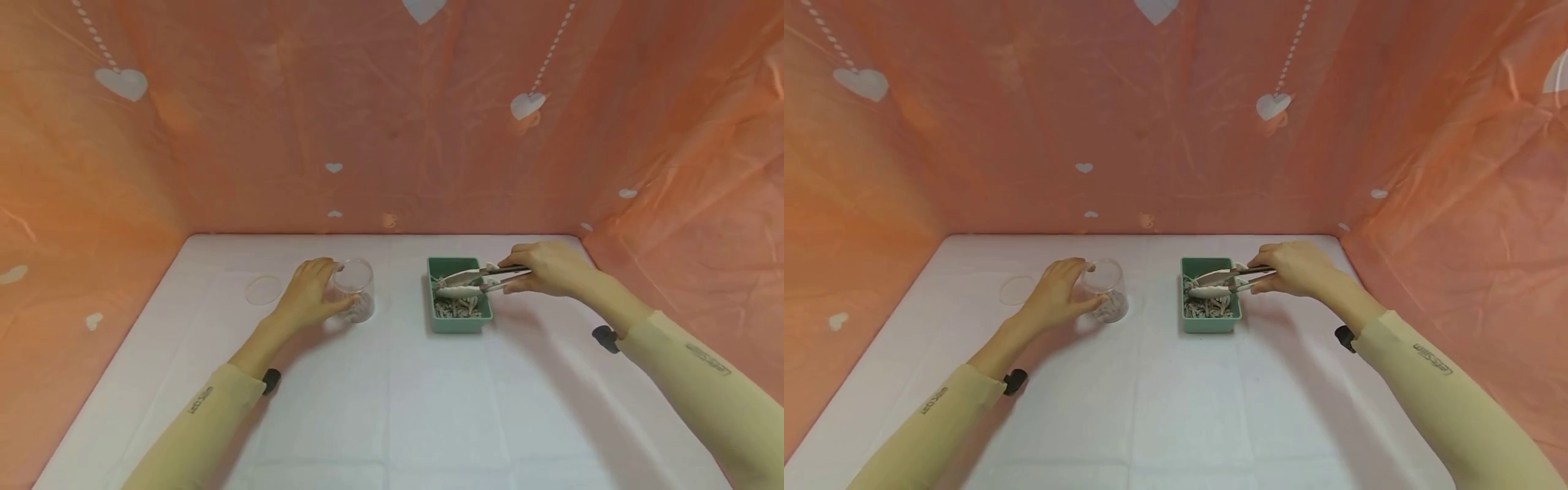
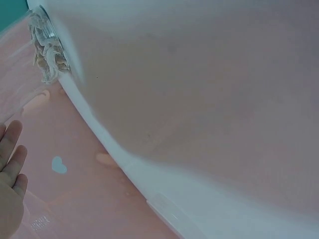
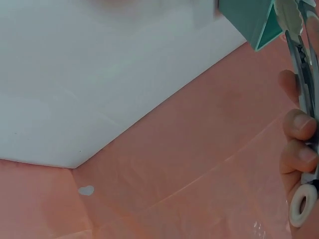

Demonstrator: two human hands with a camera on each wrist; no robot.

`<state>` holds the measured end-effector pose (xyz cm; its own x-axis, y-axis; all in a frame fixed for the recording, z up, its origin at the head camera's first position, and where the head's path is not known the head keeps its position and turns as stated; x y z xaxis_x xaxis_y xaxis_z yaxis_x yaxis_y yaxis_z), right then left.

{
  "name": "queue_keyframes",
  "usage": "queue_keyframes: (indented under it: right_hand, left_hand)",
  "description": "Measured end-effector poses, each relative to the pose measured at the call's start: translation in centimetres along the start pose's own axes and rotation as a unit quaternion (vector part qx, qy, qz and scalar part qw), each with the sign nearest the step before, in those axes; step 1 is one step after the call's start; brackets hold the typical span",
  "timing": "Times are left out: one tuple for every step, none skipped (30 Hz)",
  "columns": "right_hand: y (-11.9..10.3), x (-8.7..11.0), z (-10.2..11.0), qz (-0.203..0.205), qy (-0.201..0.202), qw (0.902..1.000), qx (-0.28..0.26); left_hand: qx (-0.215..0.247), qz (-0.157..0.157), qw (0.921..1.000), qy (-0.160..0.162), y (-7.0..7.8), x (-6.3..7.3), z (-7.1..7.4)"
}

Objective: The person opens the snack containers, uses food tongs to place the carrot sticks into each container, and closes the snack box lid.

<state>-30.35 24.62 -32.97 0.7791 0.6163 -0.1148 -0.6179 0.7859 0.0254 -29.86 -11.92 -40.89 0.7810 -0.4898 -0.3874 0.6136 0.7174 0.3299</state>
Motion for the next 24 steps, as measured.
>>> queue_keyframes:
  right_hand:
    - [0.1,0.2,0.1,-0.004,0.002,1.0,0.001]
    - [0.3,0.4,0.2,-0.008,0.004,1.0,0.002]
    - [0.4,0.5,0.2,-0.013,0.004,0.9999,0.0]
    - [0.5,0.7,0.3,-0.019,0.004,0.9998,-0.001]
    - [0.6,0.8,0.4,-0.022,0.005,0.9997,-0.004]
    - [0.7,0.9,0.5,-0.026,0.005,0.9996,-0.006]
    - [0.8,0.9,0.6,-0.029,0.006,0.9995,-0.007]
    - [0.9,1.0,0.7,-0.029,0.01,0.9995,-0.01]
    - [1.0,1.1,0.8,-0.03,0.014,0.9994,-0.012]
    - [1.0,1.2,1.0,-0.031,0.018,0.9993,-0.013]
    - [1.1,1.3,1.1,-0.032,0.023,0.9991,-0.014]
    - [1.2,1.4,1.2,-0.034,0.026,0.999,-0.014]
    - [1.4,1.4,1.4,-0.038,0.03,0.9987,-0.013]
    - [1.5,1.5,1.5,-0.043,0.033,0.9985,-0.014]
    - [1.6,1.6,1.6,-0.049,0.033,0.9981,-0.015]
    - [1.8,1.7,1.7,-0.056,0.033,0.9978,-0.016]
    - [1.9,1.8,1.8,-0.061,0.033,0.9974,-0.018]
    - [2.0,1.8,1.9,-0.067,0.033,0.997,-0.02]
    - [2.2,1.9,2.1,-0.073,0.032,0.9966,-0.021]
    - [2.3,1.9,2.2,-0.077,0.031,0.9963,-0.023]
    - [2.4,1.9,2.2,-0.08,0.03,0.996,-0.025]
    - [2.4,2.0,2.4,-0.083,0.029,0.9958,-0.027]
    - [2.4,2.0,2.5,-0.084,0.027,0.9957,-0.028]
    - [2.4,2.0,2.6,-0.085,0.026,0.9957,-0.028]
  left_hand:
    - [0.0,0.0,1.0,0.0,0.0,0.0,0.0]
    - [0.0,0.0,1.0,-0.001,0.0,0.0,-0.1]
    - [-0.001,-0.001,1.0,-0.001,0.0,0.0,-0.1]
    - [-0.001,0.0,1.0,-0.001,0.0,-0.1,-0.1]
    - [-0.001,0.0,1.0,0.0,0.0,-0.1,-0.1]
    - [-0.001,0.0,1.0,0.001,0.0,-0.1,-0.1]
    - [-0.001,0.0,1.0,0.001,0.0,-0.1,0.0]
    - [-0.002,0.0,1.0,0.001,0.0,-0.1,0.0]
    - [-0.002,0.0,1.0,0.001,0.0,-0.1,0.0]
    - [-0.001,0.001,1.0,0.0,0.0,-0.1,0.0]
    - [-0.001,0.002,1.0,-0.002,0.0,-0.1,0.0]
    - [-0.001,0.004,1.0,-0.004,0.0,-0.1,0.0]
    - [-0.002,0.005,1.0,-0.006,0.0,-0.1,-0.1]
    - [-0.003,0.007,0.9999,-0.007,0.0,-0.1,-0.1]
    - [-0.004,0.007,0.9999,-0.007,0.0,-0.1,-0.1]
    - [-0.004,0.008,0.9999,-0.007,0.0,-0.1,-0.1]
    - [-0.004,0.008,0.9999,-0.007,0.0,-0.1,-0.1]
    - [-0.004,0.008,0.9999,-0.007,0.0,-0.1,-0.2]
    - [-0.004,0.008,0.9999,-0.007,0.0,-0.1,-0.2]
    - [-0.005,0.008,0.9999,-0.006,0.0,-0.1,-0.2]
    - [-0.004,0.007,1.0,-0.005,0.0,-0.1,-0.2]
    - [-0.004,0.007,1.0,-0.004,0.0,-0.1,-0.2]
    - [-0.004,0.007,1.0,-0.004,0.0,-0.1,-0.2]
    - [-0.004,0.006,1.0,-0.003,0.0,-0.1,-0.2]
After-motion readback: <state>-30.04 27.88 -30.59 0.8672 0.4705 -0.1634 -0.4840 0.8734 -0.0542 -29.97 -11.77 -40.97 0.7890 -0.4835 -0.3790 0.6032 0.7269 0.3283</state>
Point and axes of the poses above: each hand's wrist, its own x-axis away from the middle knuckle, its own z-axis out of the back of the hand, y = z × x, the point moved 8 cm from there along -x, towards the middle knuckle, and after that the axes turned 7 degrees about -z, right-handed, at the moved point
